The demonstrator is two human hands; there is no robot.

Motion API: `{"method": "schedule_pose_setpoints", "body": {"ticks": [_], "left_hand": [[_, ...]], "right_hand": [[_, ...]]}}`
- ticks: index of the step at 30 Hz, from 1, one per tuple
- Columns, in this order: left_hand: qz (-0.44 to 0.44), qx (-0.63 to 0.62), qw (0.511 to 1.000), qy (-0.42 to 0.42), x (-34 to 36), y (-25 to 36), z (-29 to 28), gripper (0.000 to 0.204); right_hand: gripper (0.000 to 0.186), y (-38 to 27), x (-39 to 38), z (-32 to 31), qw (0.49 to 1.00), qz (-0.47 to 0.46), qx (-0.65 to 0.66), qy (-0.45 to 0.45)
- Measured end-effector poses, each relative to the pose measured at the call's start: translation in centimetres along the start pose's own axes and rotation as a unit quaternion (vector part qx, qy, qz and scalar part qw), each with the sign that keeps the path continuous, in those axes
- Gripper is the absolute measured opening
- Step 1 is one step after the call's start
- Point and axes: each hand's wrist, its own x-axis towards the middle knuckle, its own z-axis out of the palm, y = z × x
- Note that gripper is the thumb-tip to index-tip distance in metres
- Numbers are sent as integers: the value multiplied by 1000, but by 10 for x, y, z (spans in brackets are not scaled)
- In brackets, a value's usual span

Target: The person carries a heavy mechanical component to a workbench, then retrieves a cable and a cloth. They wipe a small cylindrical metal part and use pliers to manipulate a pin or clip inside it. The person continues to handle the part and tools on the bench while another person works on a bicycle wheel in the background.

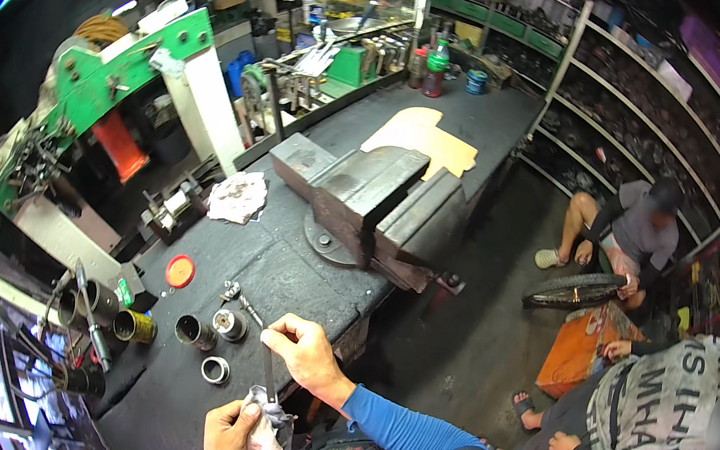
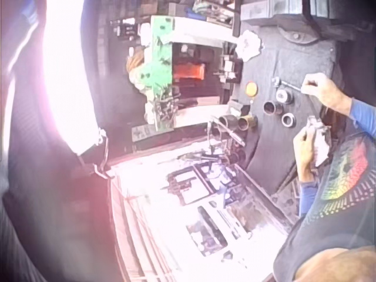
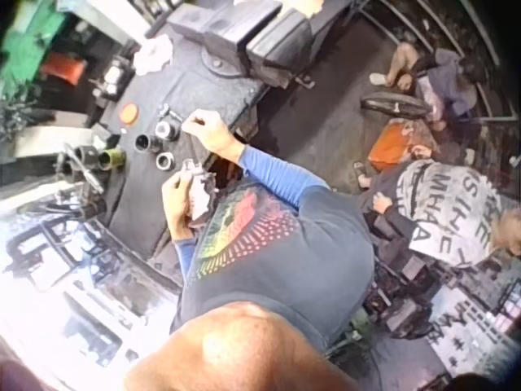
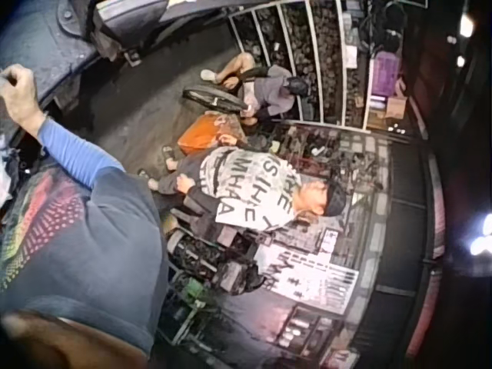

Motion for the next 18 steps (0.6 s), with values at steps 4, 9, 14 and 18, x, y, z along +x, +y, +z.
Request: {"method": "schedule_pose_setpoints", "body": {"ticks": [4,9,14,18], "left_hand": [[28,-31,999,15,12,-5,-2,33],[37,-59,997,-35,31,-1,9,34],[38,-43,997,-53,39,-10,23,27],[36,-49,996,-57,41,-12,31,23]], "right_hand": [[17,3,-7,-11,999,1,-34,-5],[20,32,-30,1,993,-65,-97,-1],[23,34,-42,-6,994,-67,-83,6],[23,37,-50,-11,993,-65,-90,26]]}}
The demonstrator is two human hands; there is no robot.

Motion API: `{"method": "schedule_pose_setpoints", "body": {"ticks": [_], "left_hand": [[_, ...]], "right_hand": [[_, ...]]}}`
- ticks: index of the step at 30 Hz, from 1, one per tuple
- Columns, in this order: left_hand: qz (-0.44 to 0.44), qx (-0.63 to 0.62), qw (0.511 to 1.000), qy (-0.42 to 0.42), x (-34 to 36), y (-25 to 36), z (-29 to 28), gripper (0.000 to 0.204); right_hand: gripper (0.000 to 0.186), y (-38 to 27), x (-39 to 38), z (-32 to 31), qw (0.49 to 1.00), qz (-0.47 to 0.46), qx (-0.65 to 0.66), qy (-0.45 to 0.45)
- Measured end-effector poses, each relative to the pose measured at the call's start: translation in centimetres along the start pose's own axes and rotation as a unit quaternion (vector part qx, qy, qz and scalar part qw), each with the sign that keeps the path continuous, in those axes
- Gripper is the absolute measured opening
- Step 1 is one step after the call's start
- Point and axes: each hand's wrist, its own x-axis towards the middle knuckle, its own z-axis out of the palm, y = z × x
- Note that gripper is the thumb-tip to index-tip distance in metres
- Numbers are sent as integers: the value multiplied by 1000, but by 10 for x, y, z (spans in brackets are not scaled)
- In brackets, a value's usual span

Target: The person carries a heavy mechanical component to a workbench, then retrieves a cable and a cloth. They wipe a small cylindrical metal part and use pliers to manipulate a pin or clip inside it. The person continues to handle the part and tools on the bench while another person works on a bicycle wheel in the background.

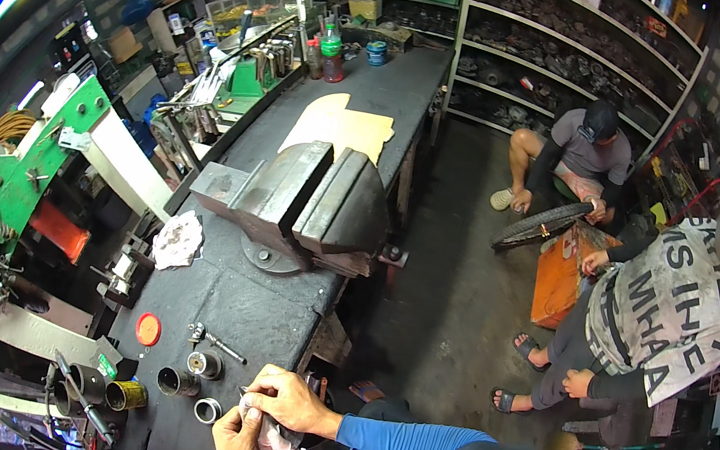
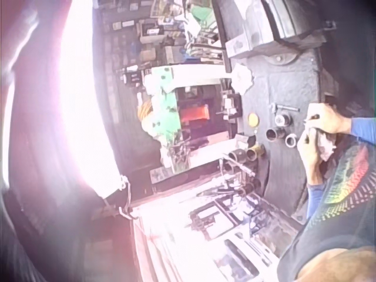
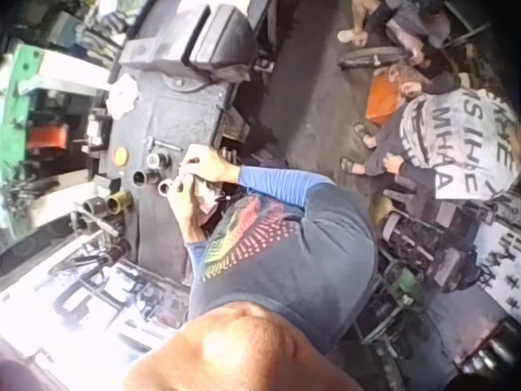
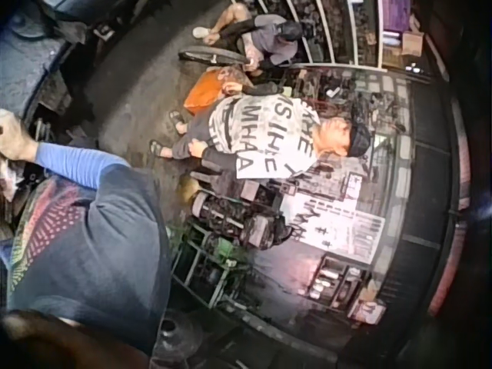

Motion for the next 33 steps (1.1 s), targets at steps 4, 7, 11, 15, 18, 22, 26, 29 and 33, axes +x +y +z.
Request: {"method": "schedule_pose_setpoints", "body": {"ticks": [4,7,11,15,18,22,26,29,33], "left_hand": [[0,9,1000,-10,1,-1,4,22],[-8,-22,1000,-14,0,0,10,20],[10,-89,996,11,-2,4,11,17],[29,-99,993,55,-2,3,4,14],[32,-88,993,75,-2,0,-6,14],[28,-115,990,78,-6,0,-10,13],[32,-91,991,90,-4,-7,-14,12],[31,-106,988,105,-7,-6,-14,12],[-54,-48,991,113,-18,49,20,26]], "right_hand": [[25,3,-10,-4,999,28,10,15],[28,15,-18,-3,999,34,16,26],[34,3,-21,-12,989,115,87,-38],[36,7,-24,-27,984,124,24,-123],[36,0,-25,-34,975,130,-27,-176],[28,4,-24,-19,974,174,-38,-139],[27,-1,-23,-17,978,144,-80,-129],[30,-1,-21,-13,980,126,-94,-122],[31,-3,-24,-14,981,120,-117,-95]]}}
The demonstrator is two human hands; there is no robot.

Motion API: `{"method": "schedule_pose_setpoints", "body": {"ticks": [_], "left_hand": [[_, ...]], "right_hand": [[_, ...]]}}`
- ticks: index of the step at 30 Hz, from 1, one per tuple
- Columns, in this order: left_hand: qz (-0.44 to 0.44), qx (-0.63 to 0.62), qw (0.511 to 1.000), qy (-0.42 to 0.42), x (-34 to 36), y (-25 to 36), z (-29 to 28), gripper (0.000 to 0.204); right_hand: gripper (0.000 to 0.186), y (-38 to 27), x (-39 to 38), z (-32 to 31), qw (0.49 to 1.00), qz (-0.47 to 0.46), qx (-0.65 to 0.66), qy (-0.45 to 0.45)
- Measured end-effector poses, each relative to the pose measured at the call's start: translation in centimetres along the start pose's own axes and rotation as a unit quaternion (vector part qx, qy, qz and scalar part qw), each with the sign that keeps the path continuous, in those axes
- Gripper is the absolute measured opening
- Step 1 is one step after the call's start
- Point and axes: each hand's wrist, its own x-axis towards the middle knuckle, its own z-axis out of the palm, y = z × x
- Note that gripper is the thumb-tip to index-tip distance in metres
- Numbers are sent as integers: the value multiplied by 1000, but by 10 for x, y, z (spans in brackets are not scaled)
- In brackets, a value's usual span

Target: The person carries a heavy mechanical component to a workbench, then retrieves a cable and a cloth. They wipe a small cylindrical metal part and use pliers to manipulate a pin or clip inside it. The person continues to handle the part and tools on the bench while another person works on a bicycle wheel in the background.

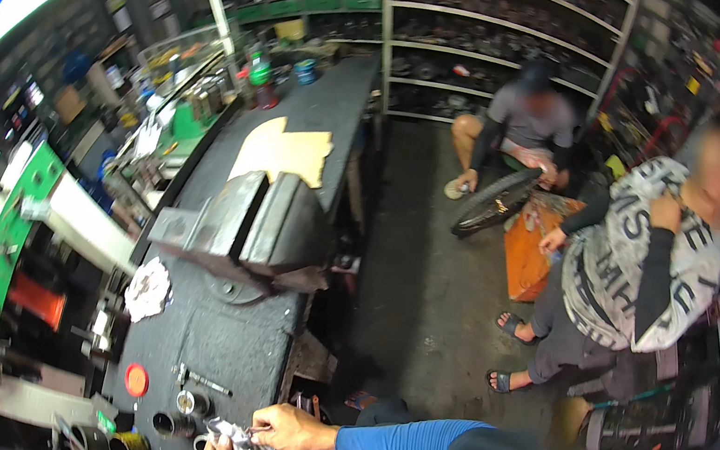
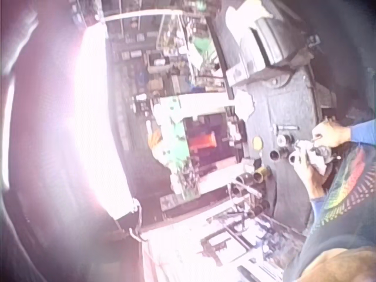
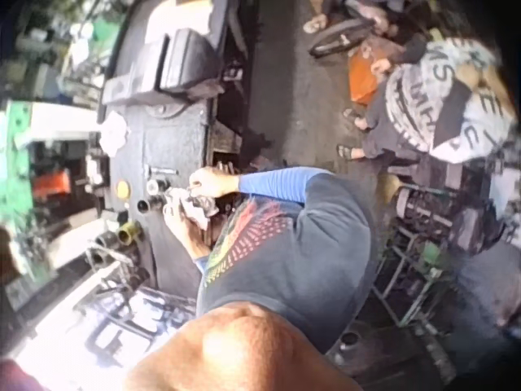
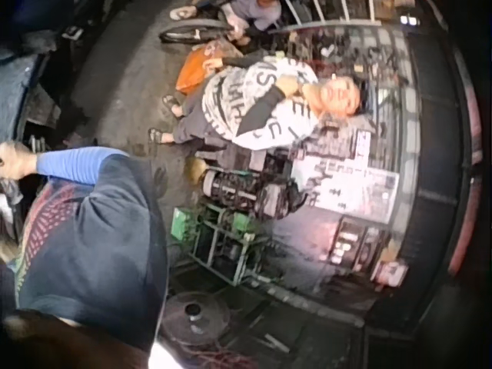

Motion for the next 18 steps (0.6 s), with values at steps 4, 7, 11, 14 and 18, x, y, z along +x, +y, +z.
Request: {"method": "schedule_pose_setpoints", "body": {"ticks": [4,7,11,14,18], "left_hand": [[30,73,992,-96,13,-3,-6,25],[292,279,892,-203,24,-25,-23,25],[107,163,955,-222,15,-44,-10,24],[-51,117,940,-315,-3,-55,-6,21],[-26,178,885,-429,-25,-91,9,22]], "right_hand": [[33,2,-19,-5,997,-4,21,76],[35,-3,-49,-7,989,8,23,144],[32,34,-83,27,971,25,24,238],[28,34,-145,52,947,28,58,313],[26,60,-208,77,926,45,83,366]]}}
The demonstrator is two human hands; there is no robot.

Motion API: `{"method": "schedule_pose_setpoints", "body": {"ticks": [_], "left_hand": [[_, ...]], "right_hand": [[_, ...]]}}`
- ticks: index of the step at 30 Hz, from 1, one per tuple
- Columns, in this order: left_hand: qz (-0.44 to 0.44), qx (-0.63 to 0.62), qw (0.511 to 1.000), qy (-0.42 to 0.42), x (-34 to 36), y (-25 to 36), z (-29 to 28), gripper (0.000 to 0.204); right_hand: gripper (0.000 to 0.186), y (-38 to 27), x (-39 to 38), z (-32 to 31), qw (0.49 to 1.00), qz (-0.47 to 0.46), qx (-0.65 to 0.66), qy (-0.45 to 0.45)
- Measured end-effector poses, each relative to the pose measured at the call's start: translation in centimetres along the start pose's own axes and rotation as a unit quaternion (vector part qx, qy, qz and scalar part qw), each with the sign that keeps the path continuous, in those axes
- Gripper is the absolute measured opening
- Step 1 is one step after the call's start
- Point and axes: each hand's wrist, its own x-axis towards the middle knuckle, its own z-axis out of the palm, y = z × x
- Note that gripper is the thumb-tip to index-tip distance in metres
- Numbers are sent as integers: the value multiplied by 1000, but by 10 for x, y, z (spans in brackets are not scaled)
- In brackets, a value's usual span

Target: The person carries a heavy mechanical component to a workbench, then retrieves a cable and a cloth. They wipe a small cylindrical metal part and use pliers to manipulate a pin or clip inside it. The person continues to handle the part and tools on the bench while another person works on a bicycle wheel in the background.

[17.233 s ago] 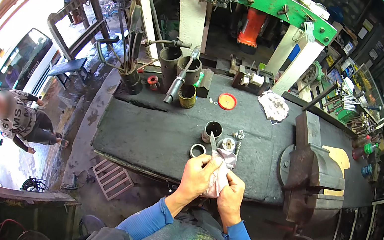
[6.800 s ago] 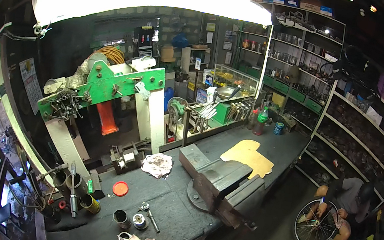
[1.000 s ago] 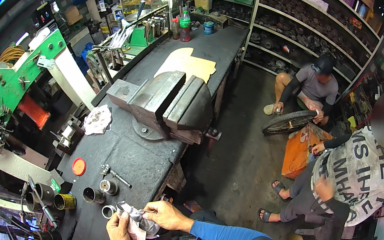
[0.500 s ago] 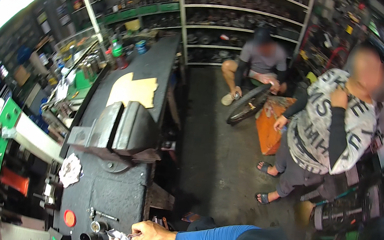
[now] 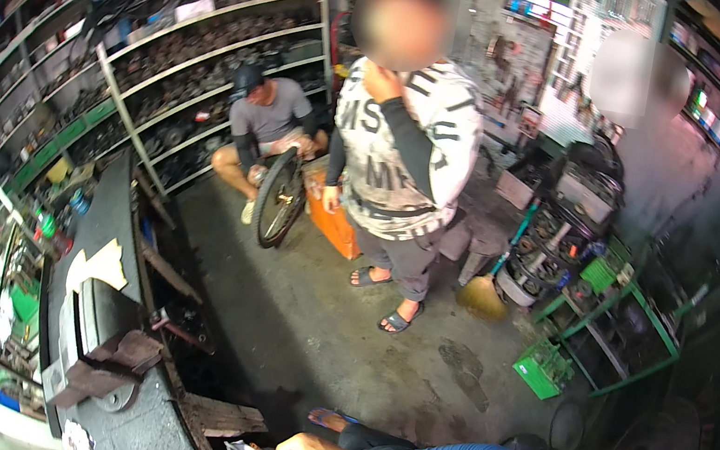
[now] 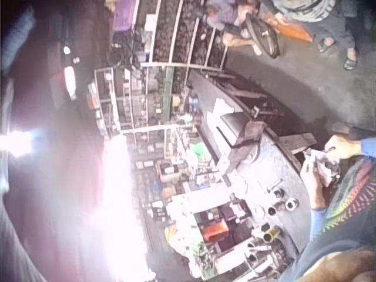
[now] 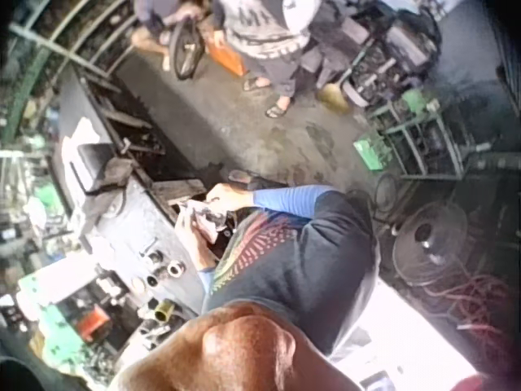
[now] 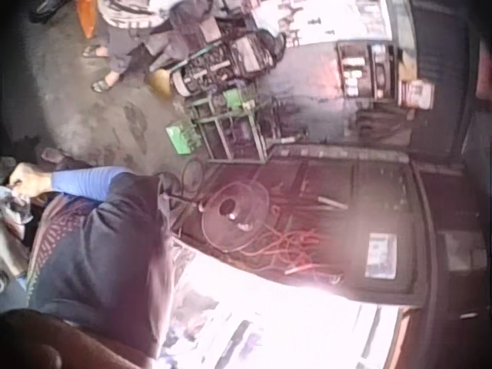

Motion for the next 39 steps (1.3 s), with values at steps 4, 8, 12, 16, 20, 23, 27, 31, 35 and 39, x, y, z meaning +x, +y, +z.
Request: {"method": "schedule_pose_setpoints", "body": {"ticks": [4,8,12,16,20,23,27,31,35,39], "left_hand": [[27,95,991,-93,-8,8,37,23],[60,19,991,-117,-10,11,63,23],[53,64,989,-119,-9,6,89,26],[101,28,986,-131,-23,1,149,28],[24,51,982,-179,-44,2,231,24],[-24,15,970,-241,-65,-7,307,27],[-34,-29,933,-357,-98,-24,412,14],[-58,111,908,-399,-156,-12,495,16],[-6,221,850,-477,-175,-28,542,23],[-10,263,824,-501,-177,-22,569,24]], "right_hand": [[31,-1,-35,-22,992,39,-69,103],[40,-16,-58,-33,980,26,-84,177],[47,-11,-85,-51,978,23,-69,195],[25,-5,-134,-92,976,5,-46,211],[18,-2,-199,-149,965,35,-19,260],[24,14,-256,-195,933,53,7,356],[24,50,-338,-259,898,29,75,432],[24,67,-422,-291,870,92,161,457],[24,85,-468,-294,829,115,191,514],[22,87,-476,-304,801,100,231,543]]}}
